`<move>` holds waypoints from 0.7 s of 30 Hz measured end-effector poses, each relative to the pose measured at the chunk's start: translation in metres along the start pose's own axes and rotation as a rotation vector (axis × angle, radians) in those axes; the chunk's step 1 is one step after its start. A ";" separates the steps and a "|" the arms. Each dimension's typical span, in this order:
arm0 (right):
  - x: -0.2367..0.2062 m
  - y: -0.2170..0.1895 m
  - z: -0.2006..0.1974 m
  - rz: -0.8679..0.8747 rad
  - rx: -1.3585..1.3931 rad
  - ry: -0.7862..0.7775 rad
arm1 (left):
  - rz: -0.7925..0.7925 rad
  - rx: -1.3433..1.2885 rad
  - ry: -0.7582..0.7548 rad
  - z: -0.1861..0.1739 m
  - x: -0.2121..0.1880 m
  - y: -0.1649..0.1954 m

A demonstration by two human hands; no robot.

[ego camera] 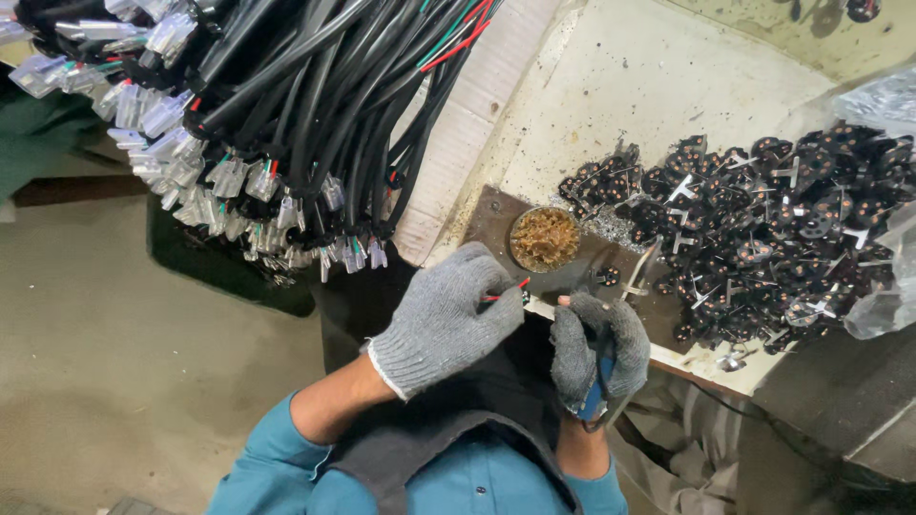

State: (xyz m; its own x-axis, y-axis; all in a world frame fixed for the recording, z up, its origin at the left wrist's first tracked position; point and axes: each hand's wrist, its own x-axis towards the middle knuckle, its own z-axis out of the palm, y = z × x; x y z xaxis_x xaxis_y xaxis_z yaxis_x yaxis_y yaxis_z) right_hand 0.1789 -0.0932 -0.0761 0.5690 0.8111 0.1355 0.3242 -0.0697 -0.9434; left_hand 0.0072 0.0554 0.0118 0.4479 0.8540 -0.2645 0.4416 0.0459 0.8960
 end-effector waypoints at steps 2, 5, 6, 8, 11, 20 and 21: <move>-0.003 0.000 0.004 -0.018 -0.013 -0.007 | -0.067 -0.063 -0.009 0.000 -0.007 0.001; -0.006 -0.002 0.019 -0.056 -0.053 -0.070 | -0.101 -0.177 0.024 0.004 -0.013 -0.003; -0.006 -0.004 0.024 -0.030 -0.049 -0.109 | -0.067 -0.182 0.040 0.007 -0.015 -0.005; -0.004 -0.008 0.033 -0.092 -0.087 -0.112 | 0.000 -0.193 0.061 0.011 -0.016 -0.008; 0.004 -0.017 0.038 -0.301 -0.269 -0.068 | 0.029 -0.241 0.111 0.015 -0.016 -0.011; 0.013 -0.035 0.035 -0.254 -0.468 -0.056 | 0.116 -0.069 0.127 0.018 -0.012 -0.014; 0.013 -0.034 0.036 -0.274 -0.484 -0.062 | 0.073 -0.072 0.136 0.020 -0.012 -0.013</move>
State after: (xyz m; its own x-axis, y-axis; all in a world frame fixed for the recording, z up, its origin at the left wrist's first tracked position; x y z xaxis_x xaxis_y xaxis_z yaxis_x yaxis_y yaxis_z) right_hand 0.1474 -0.0595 -0.0535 0.3744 0.8685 0.3249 0.7722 -0.0981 -0.6277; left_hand 0.0114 0.0340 -0.0042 0.3655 0.9184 -0.1515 0.3528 0.0139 0.9356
